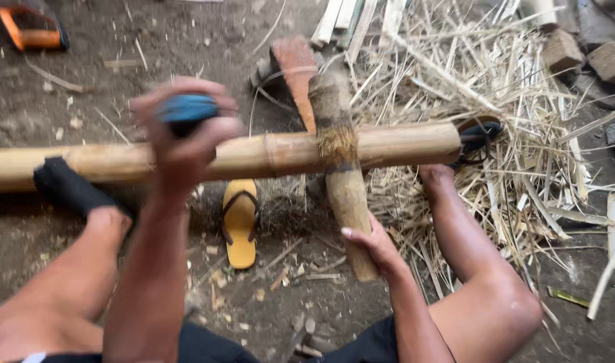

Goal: The person splits a long bamboo pole lengthwise using a knife and a wooden mallet. They position the bamboo on a wooden support, strike the knife with the mallet to drive it into the bamboo, and continue splitting the pole into two halves.

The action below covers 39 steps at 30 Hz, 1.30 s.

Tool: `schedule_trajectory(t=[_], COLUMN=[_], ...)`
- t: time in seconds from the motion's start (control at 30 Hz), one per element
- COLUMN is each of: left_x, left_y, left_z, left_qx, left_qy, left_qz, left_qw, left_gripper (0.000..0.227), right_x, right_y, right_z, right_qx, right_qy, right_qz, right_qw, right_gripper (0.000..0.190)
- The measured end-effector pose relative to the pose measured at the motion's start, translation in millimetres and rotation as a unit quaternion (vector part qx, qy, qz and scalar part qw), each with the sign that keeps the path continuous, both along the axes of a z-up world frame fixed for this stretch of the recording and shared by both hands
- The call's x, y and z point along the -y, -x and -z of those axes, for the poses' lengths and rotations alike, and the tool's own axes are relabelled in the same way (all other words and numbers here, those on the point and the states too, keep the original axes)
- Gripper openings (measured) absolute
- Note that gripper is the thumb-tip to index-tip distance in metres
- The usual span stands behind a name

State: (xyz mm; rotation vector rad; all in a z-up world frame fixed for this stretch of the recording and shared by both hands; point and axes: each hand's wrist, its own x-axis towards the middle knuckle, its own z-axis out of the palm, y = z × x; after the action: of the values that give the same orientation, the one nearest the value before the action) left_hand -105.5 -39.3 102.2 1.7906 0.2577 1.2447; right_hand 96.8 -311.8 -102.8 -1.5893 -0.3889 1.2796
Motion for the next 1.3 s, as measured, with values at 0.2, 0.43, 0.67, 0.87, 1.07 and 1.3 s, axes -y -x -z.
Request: schedule_trajectory(t=[0.2, 0.43, 0.67, 0.87, 1.07, 1.3], left_x=[20, 115, 200, 242, 257, 250], left_y=[35, -57, -168, -233, -280, -307], left_z=[-28, 33, 27, 59, 83, 107], left_qx=[0.214, 0.104, 0.141, 0.156, 0.181, 0.18], left_qy=[0.181, 0.025, -0.146, -0.224, -0.257, -0.254], left_qz=[0.098, 0.088, 0.287, 0.338, 0.371, 0.384], left_qw=[0.955, 0.99, 0.936, 0.901, 0.874, 0.869], left_gripper=[0.02, 0.014, 0.041, 0.024, 0.023, 0.025], right_x=[7, 56, 145, 198, 162, 145], right_y=[24, -20, -42, -6, -43, -61], right_z=[-4, -44, -78, -44, -29, -18], right_qx=[0.015, 0.079, 0.398, 0.526, 0.548, 0.548], right_qy=[-0.023, -0.008, 0.023, 0.2, 0.24, 0.259], right_qz=[0.035, 0.143, 0.18, 0.272, 0.33, 0.363], right_qw=[0.999, 0.987, 0.899, 0.781, 0.73, 0.708], right_gripper=[0.082, 0.08, 0.041, 0.04, 0.04, 0.042])
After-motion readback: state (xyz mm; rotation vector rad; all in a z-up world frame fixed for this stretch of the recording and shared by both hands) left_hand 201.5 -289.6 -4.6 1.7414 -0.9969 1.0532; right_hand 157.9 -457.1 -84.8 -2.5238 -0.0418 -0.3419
